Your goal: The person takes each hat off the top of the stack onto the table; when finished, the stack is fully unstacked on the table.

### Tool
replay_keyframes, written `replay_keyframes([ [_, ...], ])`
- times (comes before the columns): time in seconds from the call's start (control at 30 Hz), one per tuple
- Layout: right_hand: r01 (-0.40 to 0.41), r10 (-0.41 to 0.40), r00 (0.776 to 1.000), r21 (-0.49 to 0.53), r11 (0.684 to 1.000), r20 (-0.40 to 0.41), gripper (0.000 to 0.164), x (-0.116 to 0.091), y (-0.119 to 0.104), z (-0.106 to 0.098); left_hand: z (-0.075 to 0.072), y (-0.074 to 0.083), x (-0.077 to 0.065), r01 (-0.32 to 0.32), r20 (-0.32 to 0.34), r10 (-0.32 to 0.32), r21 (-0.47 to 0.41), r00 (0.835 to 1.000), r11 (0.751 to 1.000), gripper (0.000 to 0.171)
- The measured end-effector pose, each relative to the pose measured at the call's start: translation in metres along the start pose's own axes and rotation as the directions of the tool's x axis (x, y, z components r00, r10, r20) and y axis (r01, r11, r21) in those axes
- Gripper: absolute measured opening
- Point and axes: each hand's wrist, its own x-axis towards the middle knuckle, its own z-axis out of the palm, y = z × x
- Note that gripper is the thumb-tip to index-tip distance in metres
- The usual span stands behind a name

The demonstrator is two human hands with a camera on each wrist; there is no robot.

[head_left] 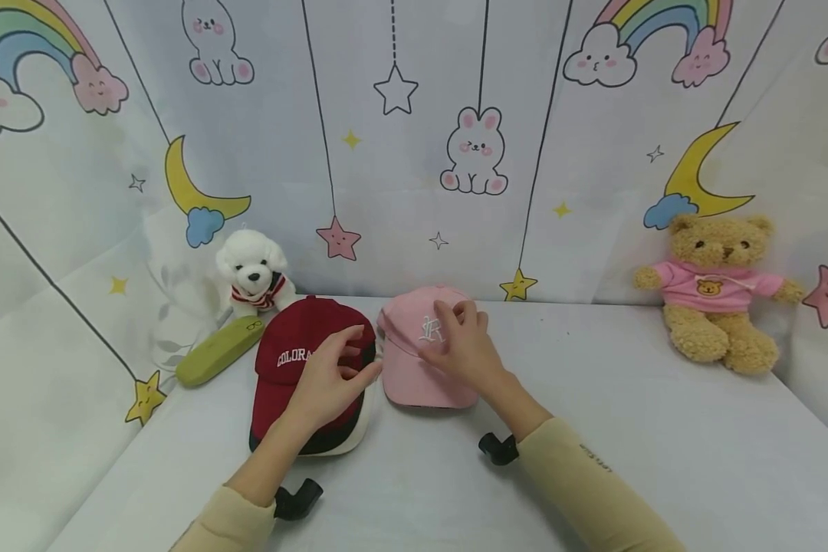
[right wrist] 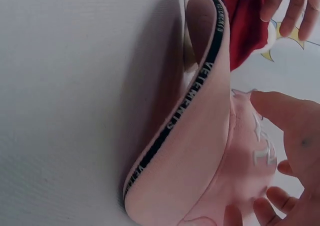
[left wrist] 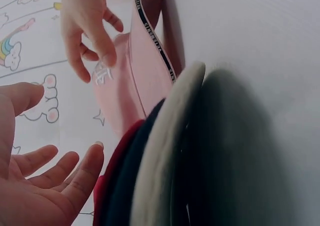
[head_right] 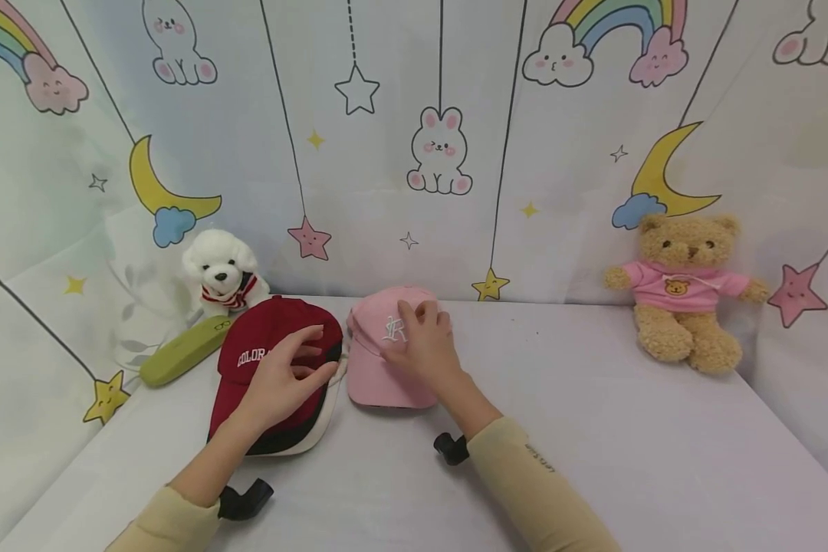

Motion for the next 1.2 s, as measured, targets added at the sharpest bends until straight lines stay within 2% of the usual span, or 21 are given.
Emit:
replay_keyframes([
  [0.3, -0.012, 0.012, 1.000, -0.044, 0.999, -0.002, 0.090, 0.001, 0.002, 0.011, -0.008, -0.002, -0.007, -0.035, -0.021, 0.035, -0.003, 0.999, 0.999, 0.065],
  [1.2, -0.025, 0.024, 1.000, -0.067, 0.997, -0.017, 0.082, 0.010, 0.009, 0.020, -0.019, -0.006, -0.019, -0.086, -0.063, 0.089, 0.040, 0.994, 0.995, 0.066],
])
